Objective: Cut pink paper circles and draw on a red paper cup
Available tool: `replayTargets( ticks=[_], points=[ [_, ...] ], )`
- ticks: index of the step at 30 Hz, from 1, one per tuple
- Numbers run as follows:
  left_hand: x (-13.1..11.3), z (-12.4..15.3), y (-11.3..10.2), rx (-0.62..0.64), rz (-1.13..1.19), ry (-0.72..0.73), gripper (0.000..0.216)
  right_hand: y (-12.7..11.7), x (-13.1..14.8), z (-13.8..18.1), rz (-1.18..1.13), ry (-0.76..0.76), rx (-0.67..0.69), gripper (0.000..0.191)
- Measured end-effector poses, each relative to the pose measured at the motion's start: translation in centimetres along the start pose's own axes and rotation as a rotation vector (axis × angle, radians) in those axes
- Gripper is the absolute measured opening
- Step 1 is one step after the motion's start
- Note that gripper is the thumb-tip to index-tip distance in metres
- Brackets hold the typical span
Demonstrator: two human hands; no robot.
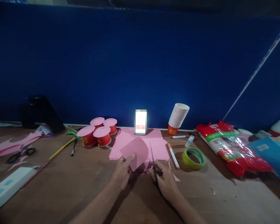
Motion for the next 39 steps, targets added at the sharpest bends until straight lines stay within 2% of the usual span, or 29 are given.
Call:
replayTargets(
  ticks=[3,7,15,20,30,39],
  points=[
    [0.3,-0.1,0.0,0.030,-0.014,-0.003,0.040,0.0,-0.3,0.1,-0.011,-0.005,-0.006,0.031],
    [0.8,-0.3,-0.2,0.007,-0.014,-0.020,0.036,0.0,-0.8,0.2,-0.032,0.000,-0.014,0.033],
    [0.6,-0.1,-0.1,0.019,-0.004,-0.004,0.043,0.1,0.3,0.0,0.015,-0.019,0.004,0.031],
    [0.7,-0.1,0.0,0.011,-0.001,-0.010,0.046,0.1,0.1,0.0,0.033,-0.018,0.012,0.032],
    [0.6,0.0,0.5,0.138,0.054,-0.019,0.045,-0.1,0.8,0.0,0.123,-0.009,-0.001,0.036],
    [1.0,0.1,0.8,0.176,0.029,-0.053,0.042,-0.1,0.8,-0.2,0.104,-0.039,-0.005,0.034]
  ],
)
Point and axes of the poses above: each hand's wrist, its own z-axis away from the middle knuckle, its own y-axis out of the palm, x = y × z, the point moved 6 cm from there along -z, towards the middle knuckle, and after that the axes turned 7 degrees about -y, right-handed, at the moved point
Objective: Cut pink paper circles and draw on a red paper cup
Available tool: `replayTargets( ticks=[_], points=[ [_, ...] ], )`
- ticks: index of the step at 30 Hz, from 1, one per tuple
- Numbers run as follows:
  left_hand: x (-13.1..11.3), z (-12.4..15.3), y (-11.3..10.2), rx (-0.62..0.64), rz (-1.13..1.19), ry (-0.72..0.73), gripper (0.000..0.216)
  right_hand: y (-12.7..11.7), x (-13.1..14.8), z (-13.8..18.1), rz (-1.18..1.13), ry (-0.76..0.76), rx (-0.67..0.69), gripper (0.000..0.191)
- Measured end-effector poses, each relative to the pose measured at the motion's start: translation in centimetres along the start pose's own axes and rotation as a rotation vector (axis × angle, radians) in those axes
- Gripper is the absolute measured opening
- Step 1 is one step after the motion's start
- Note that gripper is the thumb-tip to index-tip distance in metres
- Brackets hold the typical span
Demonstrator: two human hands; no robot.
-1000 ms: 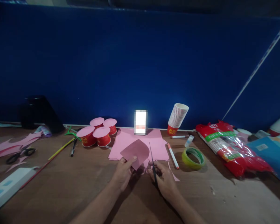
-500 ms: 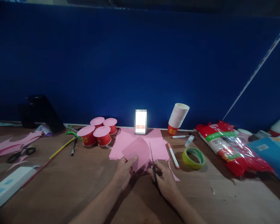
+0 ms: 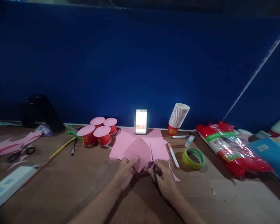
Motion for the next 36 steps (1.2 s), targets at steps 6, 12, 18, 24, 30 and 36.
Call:
replayTargets(
  ticks=[6,12,18,24,30,36],
  points=[
    [0.01,-0.15,-0.07,-0.005,-0.002,0.017,0.045,0.06,-0.15,0.10,-0.006,0.006,0.007,0.033],
    [0.10,-0.20,-0.19,-0.021,0.001,0.012,0.044,0.11,-0.09,0.11,-0.037,0.009,0.007,0.031],
    [0.14,-0.27,-0.24,-0.015,0.006,0.016,0.045,0.04,0.11,0.05,-0.030,0.012,0.005,0.028],
    [0.04,-0.34,-0.13,-0.007,0.001,0.023,0.044,0.11,0.00,-0.03,-0.004,0.006,0.020,0.031],
    [0.00,-0.31,-0.16,0.001,0.001,0.027,0.044,-0.02,-0.55,0.12,0.005,-0.012,-0.001,0.032],
    [0.08,-0.36,-0.27,0.001,0.002,0.014,0.042,-0.09,-0.07,0.09,0.048,-0.008,-0.007,0.027]
  ],
)
Point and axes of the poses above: each hand's wrist, its own z-axis away from the middle knuckle, its own y-axis out of the palm, x = y × z, the point moved 6 cm from there along -z, towards the middle knuckle, and after that the axes turned 7 degrees about -y, right-handed, at the moved point
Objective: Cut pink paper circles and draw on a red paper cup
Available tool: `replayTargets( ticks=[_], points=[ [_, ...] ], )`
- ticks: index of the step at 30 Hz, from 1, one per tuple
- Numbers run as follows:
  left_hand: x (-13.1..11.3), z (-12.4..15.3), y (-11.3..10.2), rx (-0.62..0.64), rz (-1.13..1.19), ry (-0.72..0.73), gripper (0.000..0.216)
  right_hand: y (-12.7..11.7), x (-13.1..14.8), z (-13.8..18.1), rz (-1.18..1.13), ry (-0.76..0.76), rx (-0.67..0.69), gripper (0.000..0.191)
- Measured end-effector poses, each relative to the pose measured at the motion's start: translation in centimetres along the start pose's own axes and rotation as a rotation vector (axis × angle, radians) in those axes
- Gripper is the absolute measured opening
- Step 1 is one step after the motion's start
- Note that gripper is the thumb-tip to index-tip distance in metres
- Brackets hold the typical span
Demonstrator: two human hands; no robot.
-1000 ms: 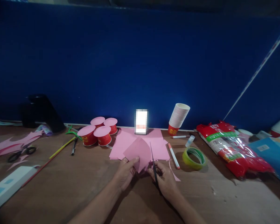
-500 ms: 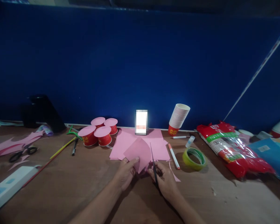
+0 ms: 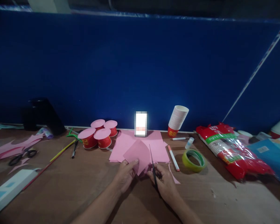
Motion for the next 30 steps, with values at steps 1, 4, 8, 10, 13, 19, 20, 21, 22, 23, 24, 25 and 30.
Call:
replayTargets(
  ticks=[1,4,8,10,13,19,20,21,22,23,24,25,30],
  points=[
    [0.0,0.0,0.0,0.002,0.002,-0.002,0.042,0.0,0.0,0.0,0.001,0.004,0.001,0.027],
    [-0.1,0.0,0.1,0.001,0.003,-0.004,0.042,0.1,0.1,0.0,-0.016,0.000,0.018,0.027],
    [-0.3,0.1,0.3,-0.002,0.005,-0.003,0.043,0.1,0.3,0.0,-0.018,-0.006,0.021,0.027],
    [-0.4,0.1,0.3,-0.012,0.008,-0.002,0.044,0.1,0.3,0.0,-0.013,-0.001,0.017,0.027],
    [-0.3,0.0,0.3,-0.007,0.015,0.000,0.045,0.1,0.3,0.0,-0.018,-0.006,0.029,0.028],
    [-0.2,-0.1,0.0,-0.014,0.032,-0.030,0.039,0.2,-0.4,0.1,-0.013,0.015,0.035,0.029],
    [-0.2,-0.1,0.0,-0.013,0.038,-0.033,0.039,0.3,-0.5,0.1,-0.022,0.013,0.032,0.029],
    [-0.3,-0.1,0.1,-0.011,0.044,-0.036,0.039,0.3,-0.6,0.1,-0.036,0.010,0.029,0.029],
    [-0.3,-0.2,0.1,-0.002,0.048,-0.044,0.039,0.4,-0.8,0.2,-0.055,0.004,0.027,0.029],
    [-0.3,-0.2,0.2,0.005,0.049,-0.058,0.038,0.5,-0.9,0.2,-0.074,-0.002,0.023,0.029],
    [-0.3,-0.2,0.3,0.014,0.053,-0.069,0.036,0.5,-1.1,0.2,-0.091,-0.007,0.017,0.028],
    [-0.2,-0.2,0.3,0.024,0.055,-0.078,0.035,0.6,-1.2,0.2,-0.106,-0.012,0.014,0.028],
    [-0.2,-0.4,0.1,-0.004,0.067,-0.093,0.045,0.6,-1.3,0.1,-0.146,-0.004,0.002,0.027]
  ],
)
Point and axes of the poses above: each hand's wrist, its own z-axis away from the middle knuckle, its own y-axis out of the palm, x = y × z, the point moved 6 cm from there along -z, towards the middle knuckle, and after that the axes turned 7 degrees about -y, right-handed, at the moved point
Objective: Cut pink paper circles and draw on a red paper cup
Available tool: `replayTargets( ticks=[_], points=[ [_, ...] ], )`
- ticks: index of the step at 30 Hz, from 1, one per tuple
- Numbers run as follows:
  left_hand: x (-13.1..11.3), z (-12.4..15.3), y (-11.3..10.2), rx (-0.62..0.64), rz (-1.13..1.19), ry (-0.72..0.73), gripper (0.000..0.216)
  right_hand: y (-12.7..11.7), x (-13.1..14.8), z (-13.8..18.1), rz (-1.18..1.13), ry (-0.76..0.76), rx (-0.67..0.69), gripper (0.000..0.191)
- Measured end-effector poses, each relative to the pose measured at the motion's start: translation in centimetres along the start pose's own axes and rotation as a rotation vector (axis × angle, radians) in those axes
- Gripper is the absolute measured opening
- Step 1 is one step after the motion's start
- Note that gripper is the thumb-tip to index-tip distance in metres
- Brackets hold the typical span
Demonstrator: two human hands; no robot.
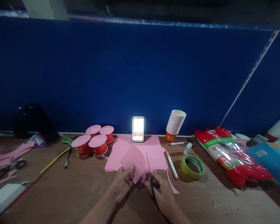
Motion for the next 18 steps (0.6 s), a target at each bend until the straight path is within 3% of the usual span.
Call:
replayTargets(
  ticks=[11,18],
  points=[
    [0.02,-0.32,-0.30,0.010,0.037,-0.019,0.047,-0.18,-0.43,0.26,0.071,0.068,0.010,0.034],
    [0.33,-0.34,-0.15,0.034,0.028,-0.062,0.031,-0.44,0.12,-0.11,0.113,0.033,0.009,0.033]
  ],
)
Point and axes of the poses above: each hand's wrist, its own z-axis away from the middle knuckle, its own y-axis out of the palm, x = y × z, the point moved 6 cm from there along -z, towards the middle knuckle, and after that the axes turned 7 degrees about -y, right-handed, at the moved point
